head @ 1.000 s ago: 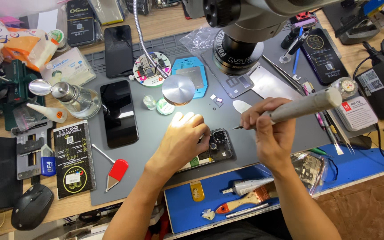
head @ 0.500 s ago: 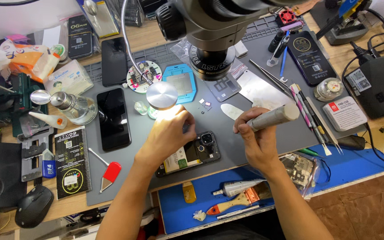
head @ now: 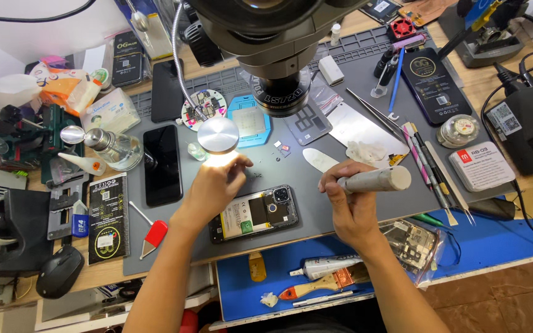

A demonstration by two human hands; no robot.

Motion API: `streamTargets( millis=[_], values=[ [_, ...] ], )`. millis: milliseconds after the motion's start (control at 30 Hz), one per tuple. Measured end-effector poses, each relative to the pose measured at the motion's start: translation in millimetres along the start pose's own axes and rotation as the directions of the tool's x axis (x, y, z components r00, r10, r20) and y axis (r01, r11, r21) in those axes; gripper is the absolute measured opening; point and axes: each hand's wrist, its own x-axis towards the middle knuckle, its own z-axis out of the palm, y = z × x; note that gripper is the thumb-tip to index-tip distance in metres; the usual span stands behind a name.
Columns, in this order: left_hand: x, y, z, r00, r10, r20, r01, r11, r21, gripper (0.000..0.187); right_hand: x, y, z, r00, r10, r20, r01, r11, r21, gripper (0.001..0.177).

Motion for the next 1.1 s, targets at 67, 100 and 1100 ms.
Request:
streamTargets(
  millis=[67,100,1100],
  values=[
    [-3.3,-9.5,2.4,1.0,-0.012,-0.013,0.011,1.0,-0.008,0.02,1.1,-2.3,-1.1,1.0,0.0,0.0,0.0,1.0,0.0,0.017],
    [-6.7,-14.8,3.1,0.999,-0.026,-0.033,0.025,0.999,-0.021,0.021,1.8,-3.5,-0.7,1.0,-0.001,0.007,0.001,1.0,-0.002,0.017],
    [-30.8,77.1,-55.5,0.835,-0.235,0.498,0.148,0.967,0.209,0.046,1.4,-12.7,-2.6,0.999,0.043,0.032,-0.041,0.997,-0.067,0.019]
  ],
)
